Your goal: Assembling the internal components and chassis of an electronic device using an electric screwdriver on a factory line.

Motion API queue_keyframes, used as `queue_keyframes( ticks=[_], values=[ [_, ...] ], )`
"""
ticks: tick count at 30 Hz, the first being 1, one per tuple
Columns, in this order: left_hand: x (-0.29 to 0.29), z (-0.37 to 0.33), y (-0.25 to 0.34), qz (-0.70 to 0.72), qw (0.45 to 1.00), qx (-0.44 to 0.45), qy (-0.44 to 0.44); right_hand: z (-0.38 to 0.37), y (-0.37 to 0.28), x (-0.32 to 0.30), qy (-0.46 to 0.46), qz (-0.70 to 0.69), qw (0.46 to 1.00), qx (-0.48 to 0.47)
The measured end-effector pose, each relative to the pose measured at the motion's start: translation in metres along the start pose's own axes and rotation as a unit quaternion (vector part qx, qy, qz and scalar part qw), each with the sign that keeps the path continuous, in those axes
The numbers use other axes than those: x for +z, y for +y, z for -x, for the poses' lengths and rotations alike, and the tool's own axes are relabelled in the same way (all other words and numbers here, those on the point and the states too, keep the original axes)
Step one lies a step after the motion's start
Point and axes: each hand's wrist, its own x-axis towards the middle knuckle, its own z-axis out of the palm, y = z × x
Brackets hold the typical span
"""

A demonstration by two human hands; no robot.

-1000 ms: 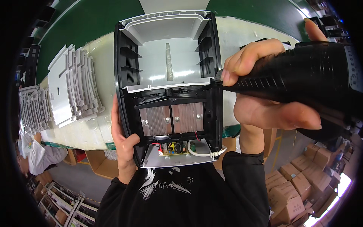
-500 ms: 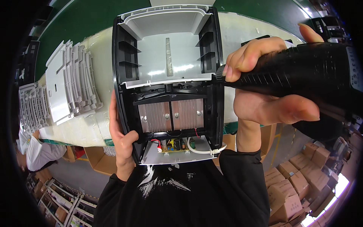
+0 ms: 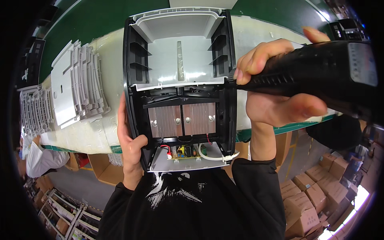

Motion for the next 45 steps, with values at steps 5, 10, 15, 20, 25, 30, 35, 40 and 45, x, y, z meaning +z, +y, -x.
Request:
queue_keyframes(
  ticks=[5,10,15,20,25,30,35,40,45],
  values=[
    [-0.005,0.001,-0.001,-0.016,1.0,0.026,-0.007,-0.008,0.006,0.007,0.019,-0.034,0.999,0.002],
    [-0.004,0.001,0.001,-0.004,1.0,0.022,-0.019,-0.012,-0.037,0.011,0.084,-0.045,0.995,0.031],
    [-0.003,0.002,0.003,0.0,1.0,0.022,-0.019,-0.008,-0.131,-0.006,0.031,0.044,0.974,-0.22],
    [0.0,0.001,0.003,0.004,1.0,0.014,0.009,0.03,-0.16,-0.042,0.111,0.229,0.932,-0.259],
    [0.001,0.0,0.001,-0.022,1.0,0.006,0.012,0.067,-0.171,-0.083,0.246,0.309,0.886,-0.244],
    [-0.001,0.0,-0.002,-0.046,0.999,0.007,0.015,0.08,-0.168,-0.111,0.274,0.287,0.891,-0.219],
    [0.003,0.0,-0.004,-0.065,0.997,0.015,0.04,0.081,-0.148,-0.124,0.283,0.295,0.89,-0.201],
    [0.001,0.003,-0.002,-0.078,0.996,0.002,0.038,0.047,-0.142,-0.134,0.158,0.212,0.96,-0.089],
    [0.002,0.003,-0.002,-0.077,0.996,-0.014,0.052,-0.025,-0.107,-0.144,0.266,0.334,0.904,0.017]
  ],
)
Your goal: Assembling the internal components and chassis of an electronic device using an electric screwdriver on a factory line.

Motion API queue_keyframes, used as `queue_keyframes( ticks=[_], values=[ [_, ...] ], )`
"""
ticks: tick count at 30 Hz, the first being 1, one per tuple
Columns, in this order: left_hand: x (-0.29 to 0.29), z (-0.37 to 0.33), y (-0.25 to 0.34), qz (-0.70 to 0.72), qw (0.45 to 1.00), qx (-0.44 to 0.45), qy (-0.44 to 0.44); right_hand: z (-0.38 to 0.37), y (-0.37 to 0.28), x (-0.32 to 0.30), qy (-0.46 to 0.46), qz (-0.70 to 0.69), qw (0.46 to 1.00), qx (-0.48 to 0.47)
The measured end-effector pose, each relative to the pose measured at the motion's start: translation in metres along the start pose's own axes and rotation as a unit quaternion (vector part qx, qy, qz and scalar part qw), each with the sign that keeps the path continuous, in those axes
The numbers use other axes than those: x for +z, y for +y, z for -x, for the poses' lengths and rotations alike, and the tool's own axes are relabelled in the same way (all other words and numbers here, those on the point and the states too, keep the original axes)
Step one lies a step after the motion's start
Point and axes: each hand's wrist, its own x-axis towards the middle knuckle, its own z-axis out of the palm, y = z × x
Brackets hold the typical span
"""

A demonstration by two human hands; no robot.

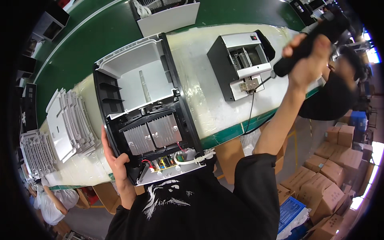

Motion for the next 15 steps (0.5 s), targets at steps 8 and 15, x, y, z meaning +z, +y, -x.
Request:
queue_keyframes(
  ticks=[8,15],
  values=[
    [-0.001,0.0,0.008,0.029,0.999,0.02,-0.029,0.01,-0.007,0.012,-0.052,0.02,0.998,0.011],
    [-0.004,-0.01,0.005,0.046,0.996,0.037,-0.071,0.021,-0.089,0.034,-0.246,-0.256,0.934,-0.024]
  ],
)
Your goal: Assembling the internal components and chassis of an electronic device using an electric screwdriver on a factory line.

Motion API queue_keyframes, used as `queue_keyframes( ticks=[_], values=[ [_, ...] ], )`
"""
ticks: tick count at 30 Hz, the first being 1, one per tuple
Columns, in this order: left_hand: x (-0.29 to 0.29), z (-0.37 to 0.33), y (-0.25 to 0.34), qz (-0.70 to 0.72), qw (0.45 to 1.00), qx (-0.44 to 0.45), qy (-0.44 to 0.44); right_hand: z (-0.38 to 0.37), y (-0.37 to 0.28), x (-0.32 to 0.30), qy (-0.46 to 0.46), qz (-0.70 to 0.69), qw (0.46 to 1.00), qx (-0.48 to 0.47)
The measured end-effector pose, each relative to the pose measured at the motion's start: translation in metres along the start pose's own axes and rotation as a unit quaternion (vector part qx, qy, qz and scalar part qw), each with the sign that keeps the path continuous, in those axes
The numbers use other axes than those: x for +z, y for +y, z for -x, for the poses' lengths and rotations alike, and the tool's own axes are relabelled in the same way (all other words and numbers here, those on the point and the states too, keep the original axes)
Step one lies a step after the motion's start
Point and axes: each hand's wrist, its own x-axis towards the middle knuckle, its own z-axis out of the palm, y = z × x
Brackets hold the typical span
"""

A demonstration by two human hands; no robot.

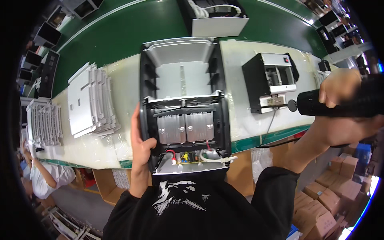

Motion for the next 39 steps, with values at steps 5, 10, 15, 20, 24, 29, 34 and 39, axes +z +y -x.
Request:
queue_keyframes(
  ticks=[5,10,15,20,24,29,34,39],
  values=[
    [-0.002,-0.007,-0.001,0.033,0.998,0.027,-0.037,-0.031,0.026,0.093,-0.06,-0.07,0.994,-0.059],
    [-0.001,-0.006,-0.004,0.06,0.997,0.027,-0.05,-0.056,0.045,0.148,-0.233,-0.095,0.964,-0.089],
    [-0.009,-0.004,-0.005,0.061,0.996,0.039,-0.047,-0.054,0.056,0.195,-0.262,-0.104,0.957,-0.069],
    [-0.008,-0.004,-0.004,0.062,0.996,0.022,-0.057,-0.048,0.057,0.214,-0.143,-0.08,0.986,0.014],
    [-0.008,-0.007,-0.011,0.064,0.996,0.022,-0.062,-0.042,0.059,0.223,-0.044,-0.059,0.993,0.088],
    [-0.008,-0.006,-0.01,0.044,0.997,0.027,-0.053,-0.043,0.064,0.22,-0.006,-0.071,0.991,0.116],
    [-0.007,-0.008,0.005,-0.264,0.942,0.199,0.048,-0.051,0.062,0.193,-0.166,-0.175,0.97,-0.04],
    [0.001,-0.027,0.02,-0.288,0.911,0.281,0.094,-0.058,0.052,0.167,-0.26,-0.218,0.937,-0.082]
  ],
)
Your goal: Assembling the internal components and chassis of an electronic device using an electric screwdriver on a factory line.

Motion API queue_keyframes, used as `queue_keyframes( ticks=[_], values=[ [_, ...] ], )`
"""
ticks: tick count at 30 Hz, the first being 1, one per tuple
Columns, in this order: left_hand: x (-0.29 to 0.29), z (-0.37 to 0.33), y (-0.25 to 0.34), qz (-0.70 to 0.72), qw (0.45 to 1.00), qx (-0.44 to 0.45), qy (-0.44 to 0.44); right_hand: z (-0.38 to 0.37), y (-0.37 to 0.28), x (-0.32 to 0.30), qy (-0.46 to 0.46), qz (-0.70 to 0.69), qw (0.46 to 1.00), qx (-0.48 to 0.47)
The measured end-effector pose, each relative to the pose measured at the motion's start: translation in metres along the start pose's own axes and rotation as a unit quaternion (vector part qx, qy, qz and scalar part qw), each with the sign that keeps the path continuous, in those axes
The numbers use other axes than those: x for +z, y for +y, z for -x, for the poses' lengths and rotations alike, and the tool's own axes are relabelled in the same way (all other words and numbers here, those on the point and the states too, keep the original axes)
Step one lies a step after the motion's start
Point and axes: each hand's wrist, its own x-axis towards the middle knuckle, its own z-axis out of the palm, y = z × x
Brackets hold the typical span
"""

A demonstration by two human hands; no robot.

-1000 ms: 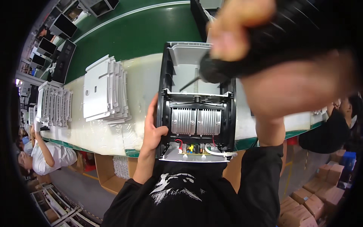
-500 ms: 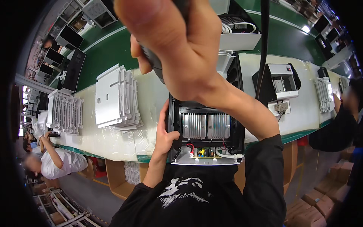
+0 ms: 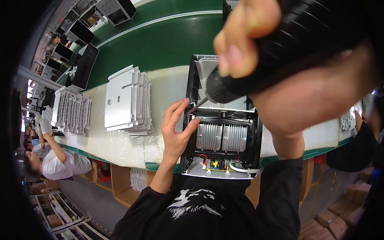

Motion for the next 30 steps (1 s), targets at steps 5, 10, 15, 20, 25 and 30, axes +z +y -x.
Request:
queue_keyframes(
  ticks=[5,10,15,20,25,30],
  values=[
    [0.006,-0.006,0.003,0.046,0.998,0.049,-0.017,0.006,-0.022,-0.007,-0.036,0.007,0.998,0.05],
    [0.0,-0.01,-0.002,0.004,0.995,0.089,-0.035,0.009,-0.012,0.02,0.111,0.042,0.993,0.03],
    [-0.009,-0.019,-0.003,-0.058,0.986,0.148,-0.052,0.005,-0.006,0.023,0.103,0.015,0.991,0.089],
    [-0.011,-0.022,-0.004,-0.073,0.978,0.183,-0.074,0.002,-0.003,0.037,0.161,0.041,0.98,0.107],
    [-0.016,-0.01,0.009,0.001,0.997,0.075,-0.004,0.001,0.012,0.04,0.142,0.141,0.974,0.106],
    [-0.021,0.018,-0.001,0.036,0.995,-0.065,-0.073,0.003,0.029,0.03,0.139,0.121,0.978,0.099]
  ],
)
